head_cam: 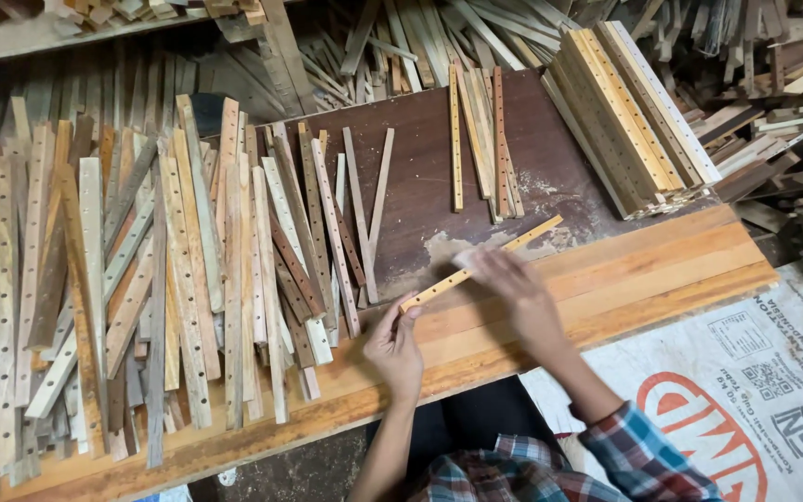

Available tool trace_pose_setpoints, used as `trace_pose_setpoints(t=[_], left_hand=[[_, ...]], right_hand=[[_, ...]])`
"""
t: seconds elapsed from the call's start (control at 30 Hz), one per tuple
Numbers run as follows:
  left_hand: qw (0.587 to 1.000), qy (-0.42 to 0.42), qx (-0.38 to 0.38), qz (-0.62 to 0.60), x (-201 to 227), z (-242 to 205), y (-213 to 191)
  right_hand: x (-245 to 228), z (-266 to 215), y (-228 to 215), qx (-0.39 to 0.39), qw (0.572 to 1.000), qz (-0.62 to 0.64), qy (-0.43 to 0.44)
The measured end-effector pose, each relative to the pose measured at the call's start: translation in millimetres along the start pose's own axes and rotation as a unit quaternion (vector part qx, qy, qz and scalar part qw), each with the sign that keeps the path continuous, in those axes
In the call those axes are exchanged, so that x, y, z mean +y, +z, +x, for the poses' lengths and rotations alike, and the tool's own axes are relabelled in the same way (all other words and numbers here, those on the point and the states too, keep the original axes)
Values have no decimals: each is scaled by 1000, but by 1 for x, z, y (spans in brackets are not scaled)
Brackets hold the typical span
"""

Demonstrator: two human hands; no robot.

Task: The person sits on the floor in a workshop and sands thin wooden slats with pre-drilled holes. They pick up a slat, rub it with a sanding block, and place it back on the table, repeating this process for several pieces.

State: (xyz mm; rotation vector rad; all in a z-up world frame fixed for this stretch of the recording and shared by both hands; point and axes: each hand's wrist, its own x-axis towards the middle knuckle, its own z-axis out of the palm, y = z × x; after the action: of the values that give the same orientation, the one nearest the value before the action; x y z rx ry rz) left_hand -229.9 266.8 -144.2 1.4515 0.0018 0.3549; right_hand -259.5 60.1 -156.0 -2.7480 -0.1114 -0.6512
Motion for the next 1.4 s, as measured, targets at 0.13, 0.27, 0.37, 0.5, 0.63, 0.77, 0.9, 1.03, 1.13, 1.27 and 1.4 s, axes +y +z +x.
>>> trace_pose_setpoints(t=[0.13, 0.27, 0.37, 0.5, 0.63, 0.77, 0.9, 1.03, 1.13, 1.27, 1.4], left_hand=[[1000, 1, -7, 0, -3, 3, -4], [1000, 9, 0, 4, -2, 9, -1], [1000, 1, -6, 12, -5, 5, -4], [1000, 1, -3, 18, -10, 4, -1], [1000, -12, -6, 14, -3, 15, 5], [1000, -14, -7, 24, -6, 12, -2], [1000, -26, 5, 14, 20, 12, 1], [1000, -14, -1, 10, 5, 9, -2], [1000, -13, -15, 14, 4, 13, 0], [1000, -18, -1, 12, 5, 11, -2], [1000, -7, -7, 11, 2, 10, -1]], right_hand=[[40, 8, -5, 54, 994, -69, 60], [-55, 20, -13, -13, 972, 214, 92], [-66, 22, -17, 14, 992, 111, 55], [50, 24, -7, 109, 985, -12, 134], [-6, 39, -5, 88, 991, -76, 66], [-79, 17, -5, 37, 998, -5, -52], [13, 9, 5, 107, 984, -138, -20], [56, -3, 9, 56, 982, -169, 64], [-39, 13, -5, 9, 999, -52, 2], [-33, 7, 1, 48, 999, -8, -14], [92, -3, 22, 78, 983, -146, 79]])
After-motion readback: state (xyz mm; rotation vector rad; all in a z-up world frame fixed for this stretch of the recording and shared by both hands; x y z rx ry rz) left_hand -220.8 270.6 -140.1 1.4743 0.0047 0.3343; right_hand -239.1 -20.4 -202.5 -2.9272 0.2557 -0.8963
